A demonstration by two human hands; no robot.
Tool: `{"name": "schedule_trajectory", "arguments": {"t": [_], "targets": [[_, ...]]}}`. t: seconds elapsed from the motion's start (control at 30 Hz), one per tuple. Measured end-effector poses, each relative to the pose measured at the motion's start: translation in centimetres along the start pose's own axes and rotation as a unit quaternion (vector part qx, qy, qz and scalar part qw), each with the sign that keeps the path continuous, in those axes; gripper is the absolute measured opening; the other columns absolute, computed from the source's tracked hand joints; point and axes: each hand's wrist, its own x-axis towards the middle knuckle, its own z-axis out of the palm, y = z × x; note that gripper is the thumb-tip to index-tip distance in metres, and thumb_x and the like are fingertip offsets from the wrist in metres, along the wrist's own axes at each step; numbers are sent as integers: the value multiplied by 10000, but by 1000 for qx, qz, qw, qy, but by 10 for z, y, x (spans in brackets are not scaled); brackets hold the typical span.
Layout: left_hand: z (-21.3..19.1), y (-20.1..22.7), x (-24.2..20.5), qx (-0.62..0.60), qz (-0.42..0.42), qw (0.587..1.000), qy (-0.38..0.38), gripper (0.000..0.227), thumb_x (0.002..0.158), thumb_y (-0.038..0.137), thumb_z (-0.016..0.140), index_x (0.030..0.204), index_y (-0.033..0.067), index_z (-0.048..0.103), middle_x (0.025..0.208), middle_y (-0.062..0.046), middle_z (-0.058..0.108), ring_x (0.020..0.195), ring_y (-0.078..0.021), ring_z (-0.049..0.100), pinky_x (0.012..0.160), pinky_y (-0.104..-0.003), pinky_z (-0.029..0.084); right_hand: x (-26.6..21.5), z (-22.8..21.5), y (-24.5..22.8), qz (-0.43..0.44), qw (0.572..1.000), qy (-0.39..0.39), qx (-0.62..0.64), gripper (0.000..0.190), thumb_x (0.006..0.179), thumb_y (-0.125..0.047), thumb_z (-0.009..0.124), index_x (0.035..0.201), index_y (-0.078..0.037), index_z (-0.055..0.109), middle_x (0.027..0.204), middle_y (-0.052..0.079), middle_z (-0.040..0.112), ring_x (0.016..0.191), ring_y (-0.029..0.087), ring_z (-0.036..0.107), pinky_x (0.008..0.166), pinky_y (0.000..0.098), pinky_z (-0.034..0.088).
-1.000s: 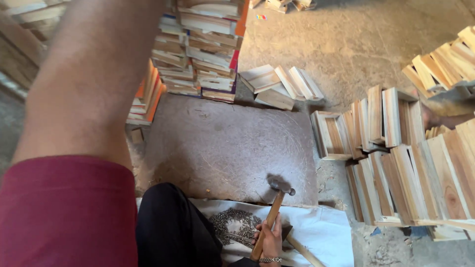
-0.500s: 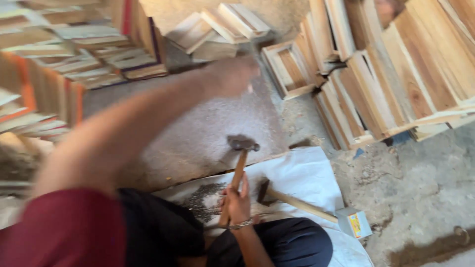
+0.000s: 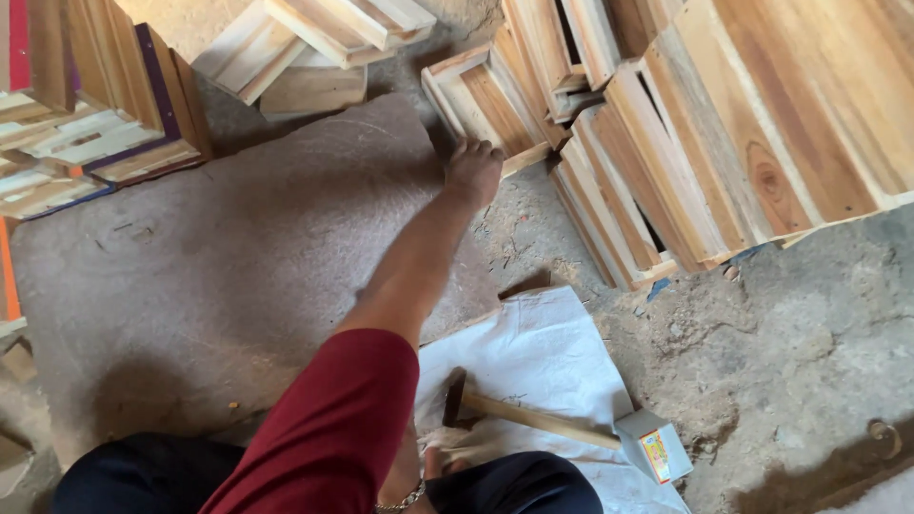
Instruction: The person sits on the floor and uses a hammer to attach nails to colorful plastic templates placed against wooden pieces. They repeatedly pick up nails, position the templates, and hammer the nails to secure the wood pieces together.
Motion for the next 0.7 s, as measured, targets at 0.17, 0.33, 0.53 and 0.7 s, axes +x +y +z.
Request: {"name": "schedule_trajectory", "arguments": {"t": [0.17, 0.33, 0.53, 0.7], "targets": [[-67, -35, -6, 147, 117, 982, -11, 352, 949, 175, 535, 1246, 7, 622, 1312, -179, 638, 1284, -301, 556, 1196, -485, 245, -16, 14, -17, -37, 986, -67, -147, 824, 976, -6, 622, 1650, -180, 180, 1235, 119, 589, 937, 159, 620, 741, 318, 567], [-162, -62, -59, 201, 181, 958, -91, 320, 902, 177, 605, 1188, 55, 684, 1242, -168, 689, 1236, -287, 615, 1145, -465, 339, -25, 28, -42, 111, 991, -46, -66, 917, 930, -17, 567, 1649, -290, 68, 761, 104, 603, 482, 163, 577, 383, 344, 499], [-159, -90, -217, 92, 132, 987, 18, 357, 896, 333, 648, 1081, 30, 682, 1092, -174, 710, 1089, -300, 649, 1023, -478, 432, -36, 37, -54, 102, 991, -29, -82, 811, 902, -59, 599, 1607, -196, 224, 711, 104, 563, 462, 171, 545, 373, 341, 481], [-103, -93, -363, 34, -17, 994, 104, 346, 834, 372, 706, 974, 56, 717, 987, -150, 726, 1003, -321, 679, 902, -512, 473, -49, 33, -39, 78, 992, 2, -100, 801, 868, -71, 599, 1582, -205, 262, 727, 71, 567, 477, 162, 539, 388, 336, 481]]}}
